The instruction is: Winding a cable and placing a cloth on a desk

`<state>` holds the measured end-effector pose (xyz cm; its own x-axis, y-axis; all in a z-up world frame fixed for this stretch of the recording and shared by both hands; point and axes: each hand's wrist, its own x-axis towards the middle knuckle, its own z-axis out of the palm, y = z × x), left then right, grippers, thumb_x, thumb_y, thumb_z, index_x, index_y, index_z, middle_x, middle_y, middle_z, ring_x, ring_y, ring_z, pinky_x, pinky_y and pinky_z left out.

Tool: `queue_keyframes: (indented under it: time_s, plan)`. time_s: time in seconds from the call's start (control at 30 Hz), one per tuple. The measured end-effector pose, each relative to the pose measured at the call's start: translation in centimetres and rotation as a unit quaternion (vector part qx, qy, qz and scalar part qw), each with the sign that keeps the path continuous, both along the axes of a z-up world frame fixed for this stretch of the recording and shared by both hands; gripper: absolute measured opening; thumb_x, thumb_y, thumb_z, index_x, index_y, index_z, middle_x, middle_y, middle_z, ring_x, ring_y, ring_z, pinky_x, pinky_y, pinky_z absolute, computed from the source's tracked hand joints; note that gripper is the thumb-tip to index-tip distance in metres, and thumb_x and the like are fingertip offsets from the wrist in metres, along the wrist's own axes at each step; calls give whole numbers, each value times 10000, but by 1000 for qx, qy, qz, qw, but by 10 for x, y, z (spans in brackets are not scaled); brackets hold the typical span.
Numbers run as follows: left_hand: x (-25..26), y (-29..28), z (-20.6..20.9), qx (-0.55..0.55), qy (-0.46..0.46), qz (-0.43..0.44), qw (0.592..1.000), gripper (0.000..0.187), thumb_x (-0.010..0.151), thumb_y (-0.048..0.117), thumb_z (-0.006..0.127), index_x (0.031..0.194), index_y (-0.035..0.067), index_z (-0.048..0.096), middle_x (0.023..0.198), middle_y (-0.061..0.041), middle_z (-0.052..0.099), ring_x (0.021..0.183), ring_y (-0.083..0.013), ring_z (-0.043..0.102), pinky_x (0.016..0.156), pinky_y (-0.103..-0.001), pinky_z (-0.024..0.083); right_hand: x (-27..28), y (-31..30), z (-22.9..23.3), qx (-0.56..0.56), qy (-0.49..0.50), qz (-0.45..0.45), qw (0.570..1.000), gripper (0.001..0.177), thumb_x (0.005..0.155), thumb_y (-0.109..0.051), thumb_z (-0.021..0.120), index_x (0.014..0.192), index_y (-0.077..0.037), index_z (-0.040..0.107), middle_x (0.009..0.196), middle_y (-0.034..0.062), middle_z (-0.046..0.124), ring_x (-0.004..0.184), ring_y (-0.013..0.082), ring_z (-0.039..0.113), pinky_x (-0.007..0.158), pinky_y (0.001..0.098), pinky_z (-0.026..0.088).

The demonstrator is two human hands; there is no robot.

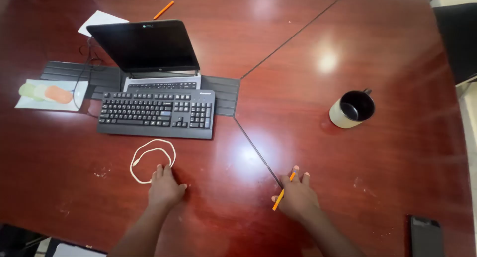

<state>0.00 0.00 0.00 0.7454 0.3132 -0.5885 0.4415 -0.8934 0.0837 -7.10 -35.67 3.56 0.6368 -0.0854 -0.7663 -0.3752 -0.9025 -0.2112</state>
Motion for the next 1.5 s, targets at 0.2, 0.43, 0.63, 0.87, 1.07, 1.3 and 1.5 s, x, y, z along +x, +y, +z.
queue_keyframes:
  time_s: [0.2,0.43,0.63,0.87,1.07,1.3,1.5]
  plan:
    - [0,-3,-7,18,20,-6,1000,905,864,361,758,1581,141,250,1675,-101,227,1506,-348,288,1163,-532,399,-1,-1,-2,-4,-6,-1,1000,427,937,-442,693,1225,-191,503,1738,130,-7,1581,440,61,1001,612,522]
    - [-14,-20,-38,100,-33,-46,993,347,812,151,558,1159,144,573,1199,-107,647,1148,-340,621,926,-491,528,-2,0,-3,-11,-9,-5,1000,448,942,-460,672,1259,-199,495,1742,130,-4,1589,433,54,1035,598,508]
    - [-24,-53,7,7,74,5,997,332,893,149,488,1200,95,602,1211,-169,711,1152,-361,696,963,-490,564,-5,-1,-4,-6,-10,-13,1000,443,960,-421,648,1314,-215,477,1749,96,-15,1607,417,11,1012,592,523]
    - [-38,-87,42,-83,0,73,994,140,776,195,491,843,120,588,951,-146,739,943,-384,680,849,-479,514,0,3,5,44,-48,-91,994,443,931,-454,644,1292,-209,565,1265,6,623,1185,238,583,869,469,538]
    - [-53,-96,21,-281,-202,102,933,51,794,120,551,783,128,502,671,-42,578,613,-217,585,617,-381,415,-4,36,-19,140,-138,-114,974,398,881,-439,707,1157,-166,615,1050,101,771,963,291,736,796,399,524]
    - [-63,-115,52,-556,-161,256,774,272,903,-63,501,1149,-12,605,838,-199,769,661,-199,767,546,-300,651,-15,58,65,222,-174,-157,947,550,916,-467,711,1385,-215,574,1332,168,682,1321,338,604,1087,474,509]
    - [-91,-125,76,-620,-124,225,741,282,966,5,548,1240,-18,610,780,-129,699,596,-161,726,509,-301,669,-29,50,94,255,-277,-214,901,706,901,-289,760,1481,-40,445,1442,296,537,1398,464,482,1158,567,417]
